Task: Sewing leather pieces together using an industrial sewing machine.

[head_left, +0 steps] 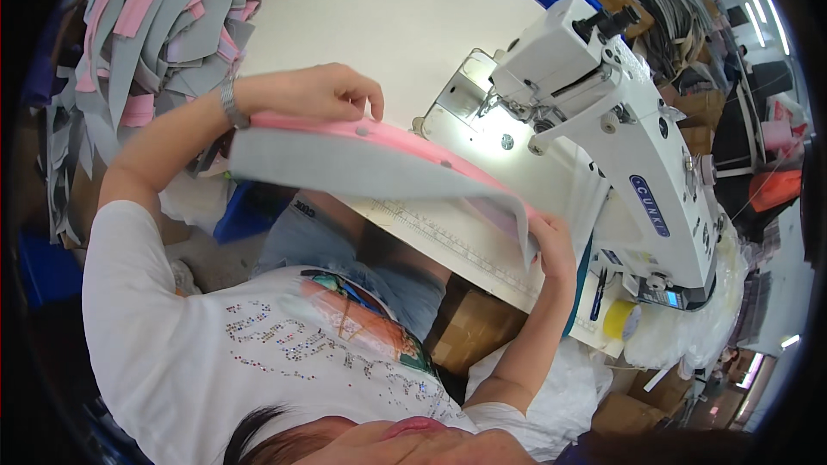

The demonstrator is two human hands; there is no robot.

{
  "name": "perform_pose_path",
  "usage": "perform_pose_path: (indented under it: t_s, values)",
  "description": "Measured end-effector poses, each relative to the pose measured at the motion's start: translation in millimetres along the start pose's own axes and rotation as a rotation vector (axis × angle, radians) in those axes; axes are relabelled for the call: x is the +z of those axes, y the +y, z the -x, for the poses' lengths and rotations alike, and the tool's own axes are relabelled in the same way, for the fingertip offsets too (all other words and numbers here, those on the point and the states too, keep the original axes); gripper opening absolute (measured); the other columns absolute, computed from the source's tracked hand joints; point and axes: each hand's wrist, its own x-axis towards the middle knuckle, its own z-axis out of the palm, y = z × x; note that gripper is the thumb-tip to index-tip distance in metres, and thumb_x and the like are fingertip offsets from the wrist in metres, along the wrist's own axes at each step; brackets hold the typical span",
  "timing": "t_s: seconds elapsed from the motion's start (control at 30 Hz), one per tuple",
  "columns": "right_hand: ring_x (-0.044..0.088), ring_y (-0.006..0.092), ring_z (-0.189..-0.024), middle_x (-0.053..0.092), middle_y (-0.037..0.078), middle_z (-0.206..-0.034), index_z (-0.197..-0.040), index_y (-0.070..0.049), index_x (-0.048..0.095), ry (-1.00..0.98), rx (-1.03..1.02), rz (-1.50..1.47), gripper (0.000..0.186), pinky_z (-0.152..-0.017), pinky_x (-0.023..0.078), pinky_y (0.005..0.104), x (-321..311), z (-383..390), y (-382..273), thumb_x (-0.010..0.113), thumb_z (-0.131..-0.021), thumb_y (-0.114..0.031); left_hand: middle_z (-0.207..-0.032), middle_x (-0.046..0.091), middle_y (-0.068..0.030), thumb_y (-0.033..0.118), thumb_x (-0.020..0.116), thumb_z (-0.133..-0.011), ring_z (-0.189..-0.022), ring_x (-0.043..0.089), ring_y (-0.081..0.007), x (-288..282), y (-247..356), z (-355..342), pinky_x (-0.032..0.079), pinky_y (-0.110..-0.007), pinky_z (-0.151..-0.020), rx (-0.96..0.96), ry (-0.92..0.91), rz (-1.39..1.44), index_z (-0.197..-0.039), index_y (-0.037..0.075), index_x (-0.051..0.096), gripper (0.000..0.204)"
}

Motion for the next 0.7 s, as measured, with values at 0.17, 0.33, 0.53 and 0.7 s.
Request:
perform_pose_path:
  t_s: [0.17, 0.33, 0.53, 0.7]
  values:
    - [0.058, 0.015, -0.056, 0.061, 0.006, -0.064, -0.084, 0.0, 0.07, -0.036, 0.001, 0.308, 0.034, -0.048, 0.045, 0.0304, 1.3, -1.8, -15.0, 0.065, -0.081, -0.034, -0.097, 0.066, -0.0029, 0.018, 0.058, -0.095, -0.088, 0.058, -0.0107, -16.8, -31.3, -13.6, 0.047, -0.027, -0.081, -0.225, -0.034, 0.27, -0.108, -0.001, 0.064, 0.023]
    - [0.064, 0.0282, -0.074, 0.068, 0.01, -0.09, -0.088, -0.005, 0.068, 0.708, -0.319, 0.682, 0.026, -0.069, 0.05, 0.0358, 20.6, 26.1, -17.0, 0.072, -0.083, -0.03, -0.106, 0.065, -0.0114, 0.017, 0.054, -0.097, -0.091, 0.061, -0.0252, -46.1, -23.5, -17.4, 0.048, -0.03, -0.084, -0.028, 0.226, -0.41, -0.113, 0.0, 0.062, 0.025]
    - [0.063, 0.0297, -0.085, 0.066, 0.01, -0.094, -0.093, -0.005, 0.068, 0.962, -0.674, 0.401, 0.014, -0.074, 0.051, 0.0373, 38.8, 26.1, 28.3, 0.073, -0.079, -0.008, -0.138, 0.053, -0.011, 0.028, 0.055, -0.095, -0.128, 0.049, -0.0318, 34.4, 11.7, 15.3, 0.035, -0.046, -0.108, 0.328, 0.228, -0.678, -0.121, 0.009, 0.062, 0.033]
    - [0.063, 0.0305, -0.082, 0.066, 0.011, -0.088, -0.095, -0.005, 0.071, 1.309, -0.198, 0.839, 0.019, -0.071, 0.049, 0.0411, 3.7, 27.9, 51.0, 0.072, -0.08, -0.017, -0.146, 0.045, -0.0093, 0.03, 0.061, -0.089, -0.138, 0.038, -0.031, 55.1, -1.1, 11.6, 0.025, -0.054, -0.114, 0.279, 0.098, -0.558, -0.121, 0.013, 0.064, 0.036]
